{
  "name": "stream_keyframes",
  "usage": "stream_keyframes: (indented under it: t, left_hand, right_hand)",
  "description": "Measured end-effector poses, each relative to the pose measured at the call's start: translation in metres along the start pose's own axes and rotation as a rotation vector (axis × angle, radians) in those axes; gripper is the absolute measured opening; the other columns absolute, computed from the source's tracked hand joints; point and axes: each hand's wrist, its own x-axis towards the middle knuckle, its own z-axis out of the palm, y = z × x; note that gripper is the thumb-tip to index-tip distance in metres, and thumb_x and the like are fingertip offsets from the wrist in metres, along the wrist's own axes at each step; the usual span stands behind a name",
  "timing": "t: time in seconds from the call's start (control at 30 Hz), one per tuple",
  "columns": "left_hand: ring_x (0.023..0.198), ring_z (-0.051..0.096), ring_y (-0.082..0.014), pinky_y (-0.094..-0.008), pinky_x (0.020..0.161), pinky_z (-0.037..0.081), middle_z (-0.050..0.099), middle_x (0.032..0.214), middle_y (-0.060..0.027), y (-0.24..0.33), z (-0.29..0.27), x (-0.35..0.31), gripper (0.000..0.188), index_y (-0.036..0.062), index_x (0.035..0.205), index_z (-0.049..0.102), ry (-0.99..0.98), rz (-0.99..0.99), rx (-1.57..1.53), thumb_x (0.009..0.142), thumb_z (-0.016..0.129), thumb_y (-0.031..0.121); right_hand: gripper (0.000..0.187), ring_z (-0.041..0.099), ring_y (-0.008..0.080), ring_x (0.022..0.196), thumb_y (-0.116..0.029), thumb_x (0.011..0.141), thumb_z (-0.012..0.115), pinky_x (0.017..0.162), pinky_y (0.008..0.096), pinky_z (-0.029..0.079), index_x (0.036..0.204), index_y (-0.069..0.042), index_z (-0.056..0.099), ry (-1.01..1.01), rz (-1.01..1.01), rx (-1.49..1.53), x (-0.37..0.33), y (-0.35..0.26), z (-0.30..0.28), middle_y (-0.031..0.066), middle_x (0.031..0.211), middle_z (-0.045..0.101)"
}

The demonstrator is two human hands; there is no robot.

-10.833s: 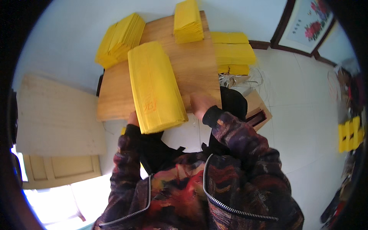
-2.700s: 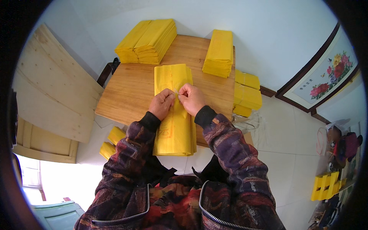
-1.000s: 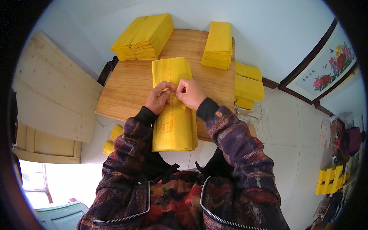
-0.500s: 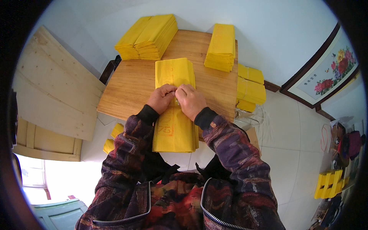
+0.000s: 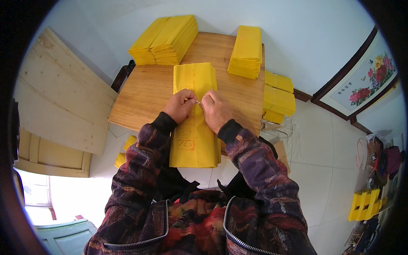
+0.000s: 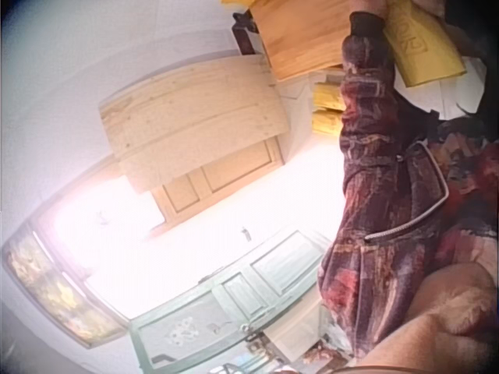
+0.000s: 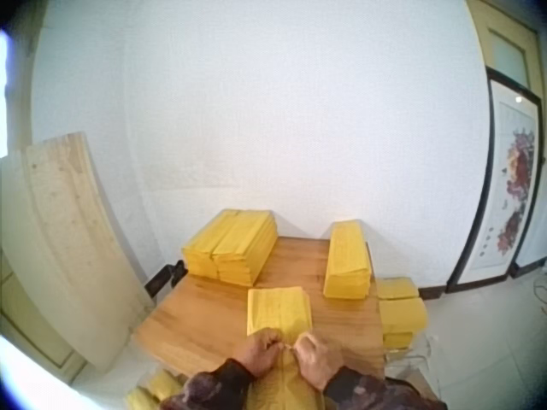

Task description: The person sits on the floor at a low wooden table and repeatedly folds yellow paper sheets in half using a wooden block as a guide. After folding several sheets, the person stacks them and ties the bundle with a white string.

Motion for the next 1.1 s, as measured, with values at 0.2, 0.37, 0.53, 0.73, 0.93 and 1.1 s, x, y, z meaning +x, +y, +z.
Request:
stream_keyframes:
  t: [0.2, 0.37, 0.53, 0.73, 0.93, 1.1]
  left_hand:
    - [0.064, 0.053, -0.0258, -0.0331, 0.056, 0.043, 0.052, 0.075, -0.0122, 0.011, -0.001, 0.000, 0.002, 0.0007, 0.078, 0.054, 0.022, 0.003, 0.025, 0.079, 0.053, 0.002]
    - [0.071, 0.055, -0.0367, -0.0414, 0.062, 0.045, 0.054, 0.081, -0.0150, 0.025, -0.006, 0.001, 0.004, 0.0032, 0.078, 0.054, 0.096, 0.208, 0.428, 0.078, 0.051, 0.004]
    - [0.072, 0.054, -0.0358, -0.0427, 0.060, 0.044, 0.054, 0.079, -0.0130, 0.028, -0.006, -0.004, 0.002, 0.0066, 0.077, 0.054, 0.084, 0.085, 0.615, 0.078, 0.052, 0.006]
    - [0.070, 0.054, -0.0356, -0.0400, 0.060, 0.044, 0.053, 0.075, -0.0147, 0.018, -0.004, -0.007, 0.003, 0.0028, 0.075, 0.053, 0.182, 0.101, 0.470, 0.077, 0.053, 0.005]
    - [0.072, 0.054, -0.0352, -0.0410, 0.061, 0.044, 0.054, 0.076, -0.0141, 0.015, -0.005, -0.007, 0.003, 0.0038, 0.075, 0.055, 0.180, 0.067, 0.381, 0.077, 0.054, 0.005]
    - [0.069, 0.054, -0.0332, -0.0366, 0.061, 0.044, 0.053, 0.074, -0.0149, 0.012, -0.005, -0.007, 0.002, 0.0014, 0.076, 0.055, 0.186, 0.084, 0.368, 0.077, 0.054, 0.002]
  right_hand:
    - [0.015, 0.050, 0.0350, 0.074, 0.001, 0.071, 0.061, 0.061, 0.0406, 0.040, 0.072, -0.003, 0.046, -0.022, 0.137, 0.047, -0.009, 0.000, -0.006, 0.0135, 0.076, 0.049]
    - [0.014, 0.049, 0.0361, 0.073, 0.003, 0.071, 0.058, 0.060, 0.0411, 0.039, 0.071, -0.002, 0.044, -0.057, 0.156, 0.083, -0.011, 0.003, -0.007, 0.0145, 0.075, 0.048]
    - [0.015, 0.049, 0.0362, 0.073, 0.003, 0.071, 0.057, 0.060, 0.0405, 0.039, 0.071, -0.001, 0.043, -0.104, 0.164, 0.140, -0.011, 0.008, -0.009, 0.0147, 0.075, 0.047]
    - [0.015, 0.049, 0.0353, 0.071, 0.003, 0.072, 0.057, 0.058, 0.0389, 0.038, 0.071, -0.002, 0.043, -0.085, 0.218, 0.170, -0.017, 0.011, -0.008, 0.0139, 0.075, 0.047]
    - [0.015, 0.049, 0.0347, 0.071, 0.003, 0.072, 0.057, 0.058, 0.0386, 0.039, 0.071, -0.003, 0.043, -0.111, 0.217, 0.206, -0.020, 0.013, -0.010, 0.0135, 0.074, 0.047]
    - [0.015, 0.049, 0.0345, 0.071, 0.003, 0.072, 0.056, 0.058, 0.0393, 0.039, 0.071, -0.003, 0.042, -0.068, 0.182, 0.191, -0.022, 0.014, -0.008, 0.0134, 0.074, 0.046]
